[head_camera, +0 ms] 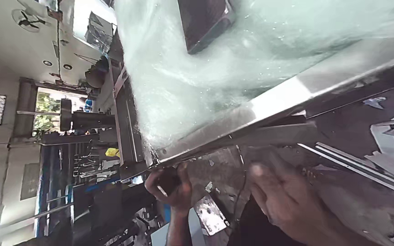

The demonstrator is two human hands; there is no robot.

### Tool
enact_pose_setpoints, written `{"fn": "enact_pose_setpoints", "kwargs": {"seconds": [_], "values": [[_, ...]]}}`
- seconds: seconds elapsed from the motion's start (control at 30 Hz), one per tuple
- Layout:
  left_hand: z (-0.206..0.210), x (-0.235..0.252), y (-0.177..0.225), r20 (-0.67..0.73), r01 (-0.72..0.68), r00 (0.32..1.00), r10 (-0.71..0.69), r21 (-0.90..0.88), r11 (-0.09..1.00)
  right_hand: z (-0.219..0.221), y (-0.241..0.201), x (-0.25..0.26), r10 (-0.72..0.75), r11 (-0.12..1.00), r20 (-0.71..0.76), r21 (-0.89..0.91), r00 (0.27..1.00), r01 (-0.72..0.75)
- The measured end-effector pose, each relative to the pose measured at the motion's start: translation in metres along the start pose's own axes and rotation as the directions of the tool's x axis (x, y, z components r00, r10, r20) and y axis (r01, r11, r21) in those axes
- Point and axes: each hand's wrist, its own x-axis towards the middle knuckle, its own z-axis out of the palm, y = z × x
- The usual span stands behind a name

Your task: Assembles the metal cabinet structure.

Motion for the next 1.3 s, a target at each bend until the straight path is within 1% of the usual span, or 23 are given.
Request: {"fn": "enact_pose_setpoints", "kwargs": {"seconds": [0.07, 0.17, 0.2, 0.23, 0.33, 0.37, 0.47, 0.5, 0.53, 0.63, 0.67, 0.77, 0.8, 0.83, 0.93, 0.97, 1.0, 1.07, 1.13, 1.17, 1.23, 1.27, 1.3], "values": [[-0.002, 0.0, -0.001, -0.001, -0.013, 1.0, 0.013, 0.032, 0.999, 0.004, 0.004, 0.0, -0.011, 1.0, -0.013, 0.005, 1.0, 0.011], [-0.003, 0.002, -0.001, 0.022, -0.021, 1.0, 0.02, 0.071, 0.997, 0.0, 0.0, 0.012, 0.074, 0.962, 0.16, -0.27, 0.984, -0.029], [-0.003, 0.002, -0.001, 0.018, -0.024, 1.0, 0.023, 0.066, 0.998, -0.005, -0.002, 0.015, 0.086, 0.958, 0.181, -0.286, 0.98, -0.031], [-0.002, 0.002, -0.002, 0.017, -0.022, 1.0, 0.021, 0.049, 0.999, -0.008, -0.002, 0.014, 0.081, 0.97, 0.161, -0.239, 0.984, -0.041], [-0.004, -0.003, -0.003, 0.008, 0.001, 1.0, -0.002, 0.033, 0.999, -0.006, 0.005, 0.006, 0.007, 0.998, -0.024, 0.063, 1.0, -0.005], [-0.005, -0.003, -0.003, 0.007, 0.012, 1.0, -0.012, 0.023, 1.0, -0.003, 0.008, 0.005, 0.0, 0.997, -0.03, 0.079, 1.0, 0.003], [-0.003, -0.002, -0.003, 0.0, 0.026, 1.0, -0.026, 0.016, 1.0, -0.001, 0.008, 0.009, 0.111, 0.976, 0.148, -0.2, 0.983, -0.08], [-0.003, -0.002, -0.002, -0.004, 0.026, 1.0, -0.026, 0.03, 0.999, -0.006, 0.007, 0.012, 0.141, 0.966, 0.17, -0.24, 0.975, -0.098], [-0.002, -0.001, -0.002, -0.001, 0.021, 1.0, -0.021, 0.038, 0.999, -0.01, 0.007, 0.013, 0.139, 0.973, 0.151, -0.206, 0.979, -0.106], [-0.004, -0.004, -0.001, 0.003, 0.006, 1.0, -0.006, 0.053, 0.999, -0.012, 0.01, 0.006, 0.04, 0.995, -0.034, 0.097, 0.999, -0.037], [-0.005, -0.004, -0.001, 0.003, 0.006, 1.0, -0.006, 0.062, 0.998, -0.008, 0.011, 0.004, 0.023, 0.995, -0.055, 0.103, 0.998, -0.017], [-0.003, -0.004, -0.002, -0.003, 0.015, 1.0, -0.015, 0.087, 0.996, -0.007, 0.009, 0.006, 0.163, 0.965, 0.141, -0.229, 0.976, -0.128], [-0.003, -0.004, -0.001, -0.012, 0.023, 1.0, -0.022, 0.072, 0.997, -0.011, 0.007, 0.008, 0.208, 0.946, 0.179, -0.288, 0.962, -0.151], [-0.001, -0.003, -0.003, -0.022, 0.019, 1.0, -0.018, 0.042, 0.999, -0.015, 0.008, 0.009, 0.209, 0.947, 0.165, -0.281, 0.964, -0.157], [-0.002, -0.003, -0.001, 0.028, -0.016, 0.999, 0.016, 0.017, 1.0, -0.015, 0.019, 0.0, 0.128, 0.99, -0.045, 0.069, 0.991, -0.124], [-0.003, -0.003, -0.002, 0.033, -0.018, 0.999, 0.018, 0.002, 1.0, -0.012, 0.023, 0.0, 0.101, 0.991, -0.078, 0.1, 0.992, -0.093], [-0.004, -0.005, -0.002, 0.041, -0.013, 0.999, 0.013, 0.002, 1.0, -0.01, 0.026, -0.001, 0.109, 0.993, -0.058, 0.056, 0.992, -0.106], [-0.002, -0.005, -0.004, 0.024, 0.01, 1.0, -0.009, -0.043, 0.999, -0.011, 0.027, 0.004, 0.204, 0.968, 0.098, -0.169, 0.974, -0.185], [-0.001, -0.004, -0.004, 0.008, 0.011, 1.0, -0.011, -0.05, 0.999, -0.02, 0.022, 0.01, 0.271, 0.937, 0.15, -0.266, 0.951, -0.225], [0.0, -0.004, -0.007, 0.008, -0.007, 1.0, 0.007, -0.035, 0.999, -0.024, 0.023, 0.011, 0.246, 0.955, 0.105, -0.199, 0.964, -0.222], [-0.001, -0.005, -0.003, 0.024, -0.018, 1.0, 0.019, -0.041, 0.999, -0.022, 0.027, 0.004, 0.175, 0.982, -0.04, 0.083, 0.984, -0.171], [-0.002, -0.006, -0.003, 0.031, -0.024, 0.999, 0.025, -0.041, 0.999, -0.019, 0.029, 0.003, 0.143, 0.981, -0.071, 0.14, 0.987, -0.132], [-0.002, -0.006, -0.004, 0.027, -0.035, 0.999, 0.036, -0.032, 0.999, -0.017, 0.03, 0.0, 0.144, 0.984, -0.055, 0.113, 0.988, -0.137]]}}
